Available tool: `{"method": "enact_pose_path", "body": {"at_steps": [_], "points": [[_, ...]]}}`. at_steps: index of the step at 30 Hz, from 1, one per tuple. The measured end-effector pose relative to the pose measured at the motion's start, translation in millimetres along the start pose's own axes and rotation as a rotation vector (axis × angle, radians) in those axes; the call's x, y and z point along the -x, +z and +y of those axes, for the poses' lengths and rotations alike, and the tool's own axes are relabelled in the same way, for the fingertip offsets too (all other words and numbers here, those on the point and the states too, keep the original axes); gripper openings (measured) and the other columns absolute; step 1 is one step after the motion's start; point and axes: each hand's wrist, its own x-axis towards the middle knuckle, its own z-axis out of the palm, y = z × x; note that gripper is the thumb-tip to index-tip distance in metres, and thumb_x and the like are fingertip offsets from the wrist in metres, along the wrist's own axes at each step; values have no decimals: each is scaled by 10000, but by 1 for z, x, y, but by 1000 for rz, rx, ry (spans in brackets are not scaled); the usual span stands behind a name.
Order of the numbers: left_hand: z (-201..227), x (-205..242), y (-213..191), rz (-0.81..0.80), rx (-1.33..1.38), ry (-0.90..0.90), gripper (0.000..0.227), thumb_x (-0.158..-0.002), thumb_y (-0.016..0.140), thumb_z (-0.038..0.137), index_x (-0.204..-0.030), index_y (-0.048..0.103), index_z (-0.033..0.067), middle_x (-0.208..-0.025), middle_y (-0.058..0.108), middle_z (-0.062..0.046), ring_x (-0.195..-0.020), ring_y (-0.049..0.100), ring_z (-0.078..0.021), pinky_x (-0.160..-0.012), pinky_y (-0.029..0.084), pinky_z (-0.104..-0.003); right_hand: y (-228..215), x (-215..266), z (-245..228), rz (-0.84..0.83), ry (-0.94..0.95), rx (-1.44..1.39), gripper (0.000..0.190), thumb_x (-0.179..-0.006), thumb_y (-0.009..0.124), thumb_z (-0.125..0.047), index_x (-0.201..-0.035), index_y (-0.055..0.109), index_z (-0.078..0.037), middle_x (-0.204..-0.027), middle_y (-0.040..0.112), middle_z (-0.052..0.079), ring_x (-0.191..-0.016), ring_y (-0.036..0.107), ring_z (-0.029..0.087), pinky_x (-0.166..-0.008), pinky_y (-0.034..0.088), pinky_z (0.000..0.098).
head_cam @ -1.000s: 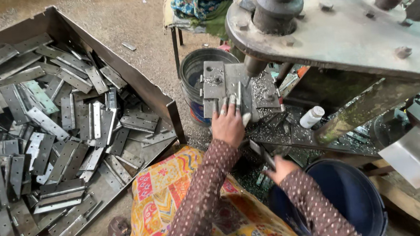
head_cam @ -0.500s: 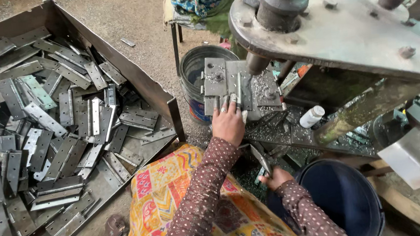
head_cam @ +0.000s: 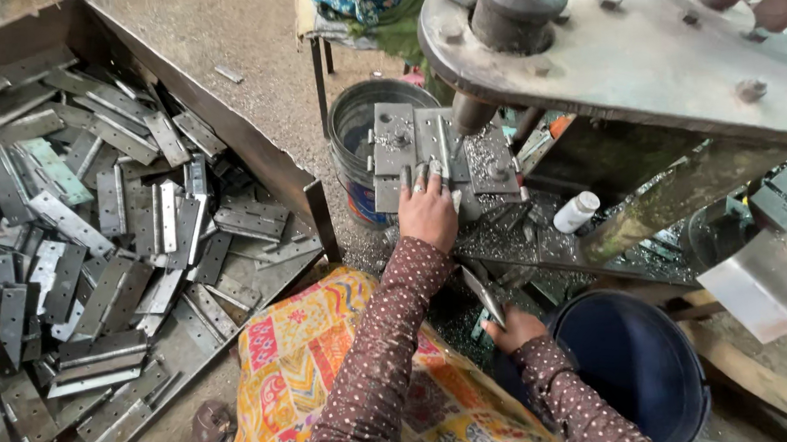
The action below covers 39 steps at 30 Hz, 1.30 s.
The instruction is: The person repeatedly picks up metal hinge pieces from a bin, places them into a manual punching machine, and operates the lever to punch holes. The processed pieces are then returned to the bin.
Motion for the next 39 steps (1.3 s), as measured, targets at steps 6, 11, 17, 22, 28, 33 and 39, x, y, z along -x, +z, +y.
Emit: {"method": "enact_pose_path", "body": {"at_steps": [6, 11, 17, 22, 28, 33, 39], "points": [[-2, -14, -11, -150, -8, -15, 275, -919, 530, 175, -1026, 745, 41, -1425, 567, -182, -1395, 475, -350, -1086, 339, -594, -81, -5, -37, -49, 6, 105, 735, -790, 739, -651, -1160, 609, -29, -973, 725, 192, -907, 732, 335, -848, 584, 436], [-8, -42, 0, -246, -63, -50, 284, -950, 515, 207, -1049, 751, 82, -1446, 548, -158, -1380, 476, -341, -1169, 300, -583, -85, 6, -42, -111, 78, 166, 651, -855, 658, -627, -1143, 607, -45, -902, 747, 140, -776, 762, 301, -735, 640, 416], [-9, -33, 5, -273, -16, -82, 282, -952, 515, 184, -1031, 760, 69, -1445, 561, -159, -1345, 524, -318, -1142, 325, -586, -29, 13, -17, -41, 34, 65, 608, -891, 647, -607, -1095, 654, -35, -831, 750, 166, -728, 735, 296, -736, 603, 425], [-8, -45, -4, -185, -18, -95, 304, -932, 512, 189, -1054, 764, 71, -1395, 592, -152, -1323, 540, -321, -1133, 332, -586, -64, -13, -25, -88, 8, 140, 675, -817, 722, -633, -1102, 631, -28, -890, 729, 156, -797, 729, 290, -787, 598, 426], [-9, -46, 6, -224, -22, -87, 309, -960, 495, 185, -1046, 769, 70, -1408, 588, -158, -1334, 532, -330, -1138, 332, -580, -43, -11, -11, -85, 15, 91, 671, -834, 668, -634, -1127, 643, -31, -873, 743, 142, -786, 756, 304, -719, 631, 419], [-17, -46, 1, -171, -6, -91, 287, -931, 529, 166, -1050, 769, 66, -1385, 605, -163, -1331, 538, -315, -1131, 358, -568, 24, -35, 7, 118, 14, 83, 797, -874, 549, -645, -1427, 473, -76, -804, 743, 192, -744, 742, 378, -668, 597, 467], [-15, -26, -26, -190, 20, 16, 233, -852, 602, 227, -969, 767, 110, -1286, 639, -100, -1324, 528, -276, -1108, 363, -563, 32, -22, 36, 97, 13, 135, 895, -857, 567, -710, -1457, 438, -59, -1027, 691, 263, -912, 711, 431, -765, 585, 505]]}}
